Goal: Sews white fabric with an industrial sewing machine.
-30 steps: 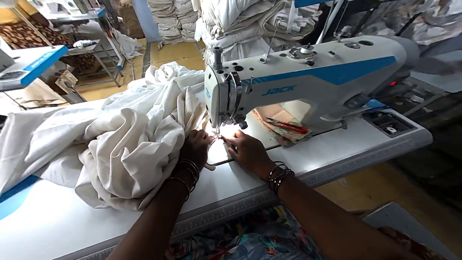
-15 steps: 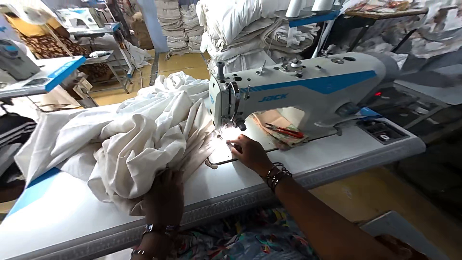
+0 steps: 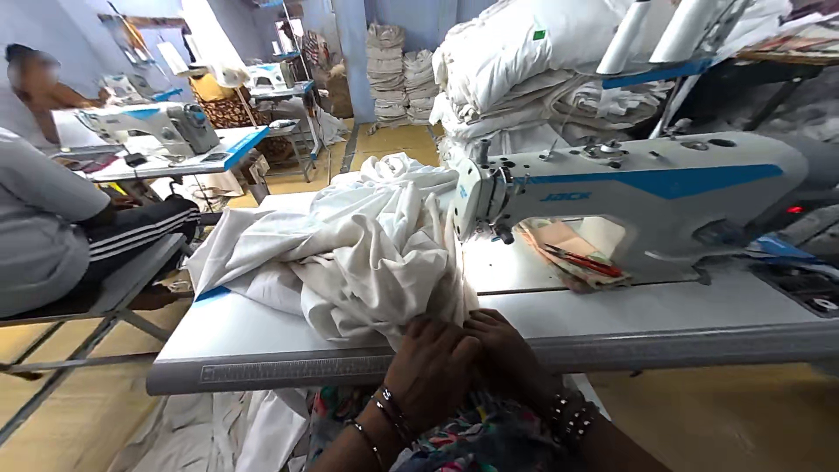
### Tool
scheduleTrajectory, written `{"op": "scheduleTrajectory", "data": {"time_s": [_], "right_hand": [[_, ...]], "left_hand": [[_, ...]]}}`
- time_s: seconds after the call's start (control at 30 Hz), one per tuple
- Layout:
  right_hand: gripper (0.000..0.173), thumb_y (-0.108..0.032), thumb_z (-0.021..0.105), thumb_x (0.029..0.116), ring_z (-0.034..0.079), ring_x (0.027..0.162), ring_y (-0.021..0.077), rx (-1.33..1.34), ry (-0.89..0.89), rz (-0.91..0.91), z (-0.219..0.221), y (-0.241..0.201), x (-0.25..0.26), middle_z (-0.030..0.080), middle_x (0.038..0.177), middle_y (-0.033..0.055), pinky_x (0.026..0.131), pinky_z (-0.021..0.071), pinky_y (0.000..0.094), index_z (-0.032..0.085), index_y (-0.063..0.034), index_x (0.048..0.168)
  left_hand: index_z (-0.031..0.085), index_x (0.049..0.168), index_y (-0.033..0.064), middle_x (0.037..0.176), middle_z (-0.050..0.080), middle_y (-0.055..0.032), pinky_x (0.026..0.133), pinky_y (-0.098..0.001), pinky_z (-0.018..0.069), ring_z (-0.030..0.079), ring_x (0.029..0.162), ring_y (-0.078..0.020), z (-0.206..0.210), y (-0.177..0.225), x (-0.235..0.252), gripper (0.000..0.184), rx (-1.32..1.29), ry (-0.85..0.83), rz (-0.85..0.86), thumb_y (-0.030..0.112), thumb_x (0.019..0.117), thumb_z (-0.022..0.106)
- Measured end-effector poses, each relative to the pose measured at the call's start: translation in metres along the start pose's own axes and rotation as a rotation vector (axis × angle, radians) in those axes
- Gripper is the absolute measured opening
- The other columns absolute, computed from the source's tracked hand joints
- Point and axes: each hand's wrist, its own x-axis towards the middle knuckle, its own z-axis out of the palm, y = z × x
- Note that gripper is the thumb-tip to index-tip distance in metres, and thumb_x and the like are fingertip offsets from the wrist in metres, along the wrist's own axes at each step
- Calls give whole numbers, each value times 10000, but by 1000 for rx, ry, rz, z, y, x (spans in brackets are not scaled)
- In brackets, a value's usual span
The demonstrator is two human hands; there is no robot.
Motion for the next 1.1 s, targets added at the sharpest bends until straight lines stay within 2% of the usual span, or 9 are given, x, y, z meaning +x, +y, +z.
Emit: {"op": "scheduleTrajectory", "data": {"time_s": [0.17, 0.33, 0.5, 0.63, 0.7, 0.8, 0.9, 1.0, 1.1], "right_hand": [[262, -305, 748, 748, 729, 948, 272, 174, -101, 62, -34, -11, 9, 754, 935, 76, 923, 555, 501, 748, -85, 891], [417, -415, 832, 787, 694, 1037, 267, 475, -100, 155, -44, -30, 40, 753, 946, 88, 1020, 495, 517, 757, -43, 959], [472, -282, 831, 828, 682, 1041, 390, 520, -307, 125, -55, -73, 62, 720, 1052, 213, 999, 488, 590, 699, 13, 1173], [551, -146, 759, 888, 648, 1164, 396, 628, -269, 240, -58, -83, 65, 686, 1213, 233, 1073, 449, 580, 569, 49, 1368], [531, -145, 738, 915, 669, 1126, 372, 614, -225, 277, -56, -82, 64, 694, 1196, 209, 1022, 497, 566, 553, 11, 1387], [443, -138, 773, 859, 721, 961, 305, 324, -39, 252, -49, -81, 65, 735, 1053, 132, 850, 595, 494, 646, -70, 1278], [358, -307, 746, 870, 712, 880, 198, 50, 215, 55, -38, -76, 84, 741, 973, 30, 766, 601, 369, 700, -157, 1193], [268, -299, 605, 934, 666, 746, 184, 13, 350, -164, -37, -96, 120, 700, 853, 8, 650, 562, 332, 692, -181, 1159], [246, -209, 525, 998, 635, 669, 184, 129, 326, -312, -43, -119, 153, 675, 795, 14, 584, 522, 330, 668, -178, 1196]], "left_hand": [[710, 1102, 201, 1138, 722, -50, 1017, -468, 462, 652, 1139, -250, -16, -52, -42, 265, 233, 358, -244, 161, 1020, 462], [662, 1384, 154, 1310, 641, -283, 903, -710, 491, 619, 1162, -548, -29, -143, -86, 432, 252, 108, -657, 96, 958, 614], [639, 1373, 28, 1451, 551, -265, 1105, -638, 411, 519, 1351, -468, -27, -182, -81, 445, -180, 65, -654, 31, 943, 527], [759, 1176, 47, 1485, 525, -270, 1190, -658, 267, 358, 1464, -510, -28, -190, -78, 329, -259, -17, -642, 199, 931, 603], [778, 1155, 55, 1403, 624, -221, 1183, -682, 281, 443, 1415, -511, -38, -189, -77, 275, -116, -53, -598, 204, 976, 631], [715, 1169, -67, 1196, 713, -258, 1044, -631, 480, 660, 1178, -449, -84, -167, -70, 275, -49, 301, -589, 41, 986, 542], [621, 1060, -162, 927, 694, -231, 855, -298, 549, 684, 900, -142, -149, -110, -50, 320, 72, 570, -550, 101, 1023, 444], [598, 961, 66, 795, 611, -90, 754, -224, 498, 604, 792, -118, -175, -77, -51, 360, 71, 500, -235, 408, 1038, 519], [628, 1164, 186, 906, 650, -43, 731, -270, 502, 620, 831, -169, -174, -72, -60, 425, 209, 422, -154, 536, 927, 671]]}}
